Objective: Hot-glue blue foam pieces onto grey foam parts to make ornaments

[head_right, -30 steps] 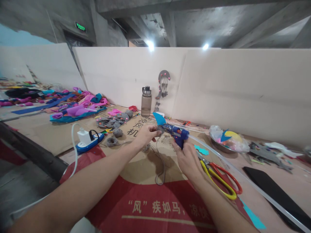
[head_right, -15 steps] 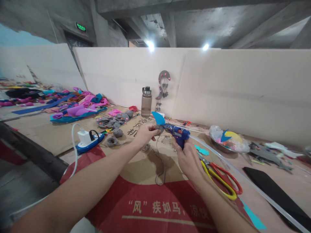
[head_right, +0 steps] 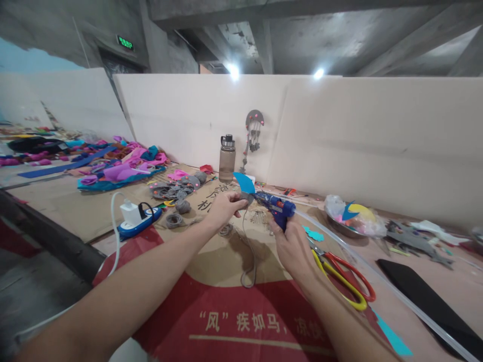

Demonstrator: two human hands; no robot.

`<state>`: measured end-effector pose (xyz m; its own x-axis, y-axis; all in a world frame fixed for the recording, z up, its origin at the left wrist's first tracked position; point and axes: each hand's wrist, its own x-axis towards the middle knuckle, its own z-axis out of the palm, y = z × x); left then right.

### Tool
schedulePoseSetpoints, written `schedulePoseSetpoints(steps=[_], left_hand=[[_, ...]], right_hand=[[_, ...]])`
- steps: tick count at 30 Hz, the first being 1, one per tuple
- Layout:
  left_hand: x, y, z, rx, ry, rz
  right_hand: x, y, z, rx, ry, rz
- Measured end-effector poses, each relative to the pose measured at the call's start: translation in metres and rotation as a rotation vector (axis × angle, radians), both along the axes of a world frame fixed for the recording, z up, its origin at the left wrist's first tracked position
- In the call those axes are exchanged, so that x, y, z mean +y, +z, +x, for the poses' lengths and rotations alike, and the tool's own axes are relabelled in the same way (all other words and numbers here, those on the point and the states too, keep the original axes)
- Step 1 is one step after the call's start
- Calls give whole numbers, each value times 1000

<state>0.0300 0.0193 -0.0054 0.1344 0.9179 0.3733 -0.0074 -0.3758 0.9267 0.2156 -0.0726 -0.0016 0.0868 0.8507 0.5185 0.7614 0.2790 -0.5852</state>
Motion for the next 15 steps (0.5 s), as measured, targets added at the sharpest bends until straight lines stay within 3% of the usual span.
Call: schedulePoseSetpoints(steps=[15], left_hand=[[-2, 5, -1, -25, -20, -37]], right_hand=[[2, -2, 1, -8, -4, 39]])
